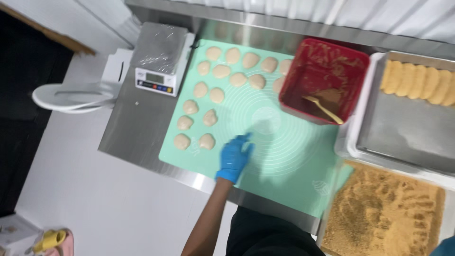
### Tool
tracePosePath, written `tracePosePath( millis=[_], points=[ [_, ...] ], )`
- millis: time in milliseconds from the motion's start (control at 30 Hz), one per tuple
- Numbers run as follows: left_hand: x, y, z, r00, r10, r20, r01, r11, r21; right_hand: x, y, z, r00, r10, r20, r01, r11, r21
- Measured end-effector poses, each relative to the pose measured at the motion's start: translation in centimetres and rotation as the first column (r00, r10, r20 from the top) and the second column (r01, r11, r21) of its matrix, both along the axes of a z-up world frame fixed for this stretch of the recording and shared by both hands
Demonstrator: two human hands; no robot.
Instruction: The person fills flattened dough pieces with a brown paste, rolls them into logs, coats them in breadcrumbs, and places them on a tray. The process is repeated for multiple units.
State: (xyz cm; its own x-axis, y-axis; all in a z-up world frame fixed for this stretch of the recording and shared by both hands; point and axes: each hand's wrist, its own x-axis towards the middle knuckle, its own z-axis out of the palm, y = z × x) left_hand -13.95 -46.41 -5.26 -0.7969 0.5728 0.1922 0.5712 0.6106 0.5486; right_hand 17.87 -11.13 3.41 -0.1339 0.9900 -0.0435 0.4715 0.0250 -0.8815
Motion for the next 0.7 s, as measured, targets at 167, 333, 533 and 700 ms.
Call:
tracePosePath(
  millis=[167,333,533,700],
  points=[
    [-4.4,-11.3,-3.6,0.902,0.429,-0.051,-0.414,0.827,-0.380,-4.9,-9.5,1.1,0.929,0.368,-0.036,-0.369,0.913,-0.175],
    [-4.9,-11.5,-6.7,0.859,0.439,-0.262,-0.481,0.868,-0.125,-15.0,-17.5,1.3,0.627,0.774,-0.085,-0.774,0.608,-0.176],
    [-4.3,-9.8,-7.5,0.904,0.418,0.089,-0.426,0.871,0.243,-19.5,-21.6,2.4,0.473,0.869,0.148,-0.873,0.484,-0.054],
    [-2.9,-6.1,-3.9,0.969,-0.003,0.247,-0.103,0.903,0.416,-18.5,-20.8,1.5,0.583,0.811,0.047,-0.799,0.583,-0.147]
  ],
)
